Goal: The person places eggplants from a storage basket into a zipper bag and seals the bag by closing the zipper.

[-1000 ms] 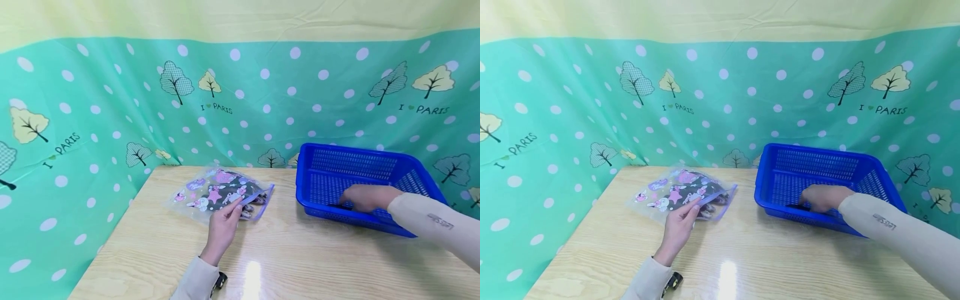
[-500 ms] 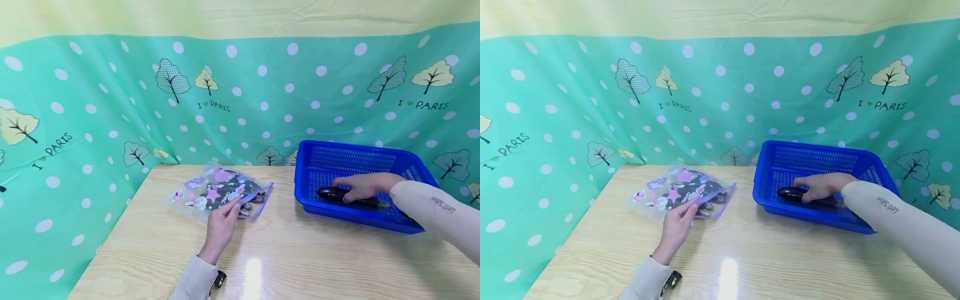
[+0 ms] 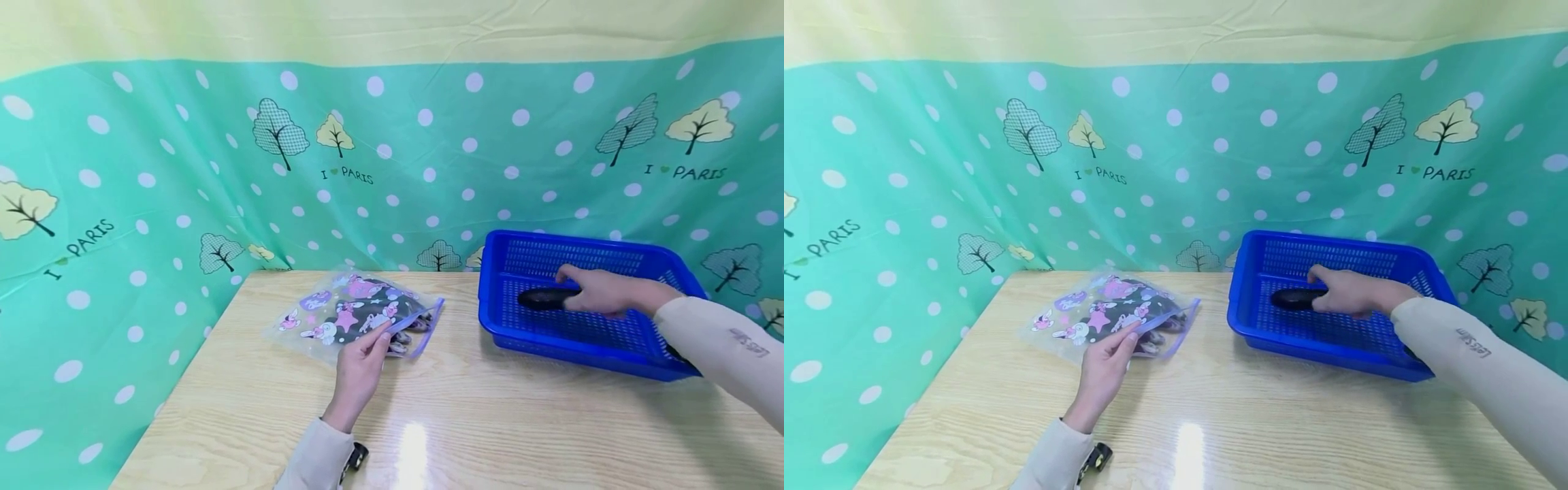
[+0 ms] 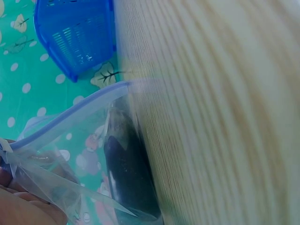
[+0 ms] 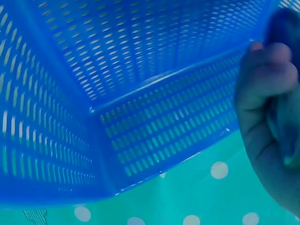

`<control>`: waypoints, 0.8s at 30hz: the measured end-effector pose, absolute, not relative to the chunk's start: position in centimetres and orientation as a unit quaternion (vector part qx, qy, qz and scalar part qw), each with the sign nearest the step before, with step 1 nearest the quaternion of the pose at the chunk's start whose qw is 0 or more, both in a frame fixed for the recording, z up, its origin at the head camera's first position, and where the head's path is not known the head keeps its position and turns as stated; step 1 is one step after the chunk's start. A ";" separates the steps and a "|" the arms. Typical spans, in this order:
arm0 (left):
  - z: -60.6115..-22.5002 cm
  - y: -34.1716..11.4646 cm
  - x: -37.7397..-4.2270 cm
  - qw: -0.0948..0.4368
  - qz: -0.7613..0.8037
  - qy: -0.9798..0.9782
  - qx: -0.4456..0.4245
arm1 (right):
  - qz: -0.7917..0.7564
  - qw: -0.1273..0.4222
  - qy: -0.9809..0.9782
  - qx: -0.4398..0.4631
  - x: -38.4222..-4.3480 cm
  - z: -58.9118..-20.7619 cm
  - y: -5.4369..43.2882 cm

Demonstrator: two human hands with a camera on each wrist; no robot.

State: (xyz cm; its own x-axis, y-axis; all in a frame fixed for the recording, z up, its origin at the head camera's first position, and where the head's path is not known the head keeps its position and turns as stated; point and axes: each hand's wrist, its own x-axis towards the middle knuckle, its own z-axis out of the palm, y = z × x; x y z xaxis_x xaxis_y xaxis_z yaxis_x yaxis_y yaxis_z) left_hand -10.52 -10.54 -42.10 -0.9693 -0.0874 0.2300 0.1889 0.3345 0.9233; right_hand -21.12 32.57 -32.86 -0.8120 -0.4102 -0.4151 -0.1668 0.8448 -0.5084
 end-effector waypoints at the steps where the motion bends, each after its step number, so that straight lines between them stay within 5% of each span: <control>1: -42.1 -10.5 -10.5 0.121 -0.576 -0.808 -0.031 | -0.228 0.260 0.925 -0.155 -21.1 -32.6 32.5; 16: -42.1 -10.4 -10.5 0.134 -0.578 -0.805 -0.030 | -0.202 0.059 0.960 -0.183 -17.5 -29.8 31.2; 24: -42.0 -10.4 -10.4 0.139 -0.579 -0.803 -0.032 | -0.393 0.052 0.911 -0.112 -14.2 -28.9 28.7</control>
State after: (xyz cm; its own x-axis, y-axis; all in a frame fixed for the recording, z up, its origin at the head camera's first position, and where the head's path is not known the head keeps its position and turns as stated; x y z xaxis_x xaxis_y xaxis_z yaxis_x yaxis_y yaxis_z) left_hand -10.38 -10.40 -41.98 -0.9593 -0.1088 0.2605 0.2127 0.3283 0.9203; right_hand -14.19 28.70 -28.93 -0.9694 -0.2454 -0.0055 -0.1645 0.6659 -0.7277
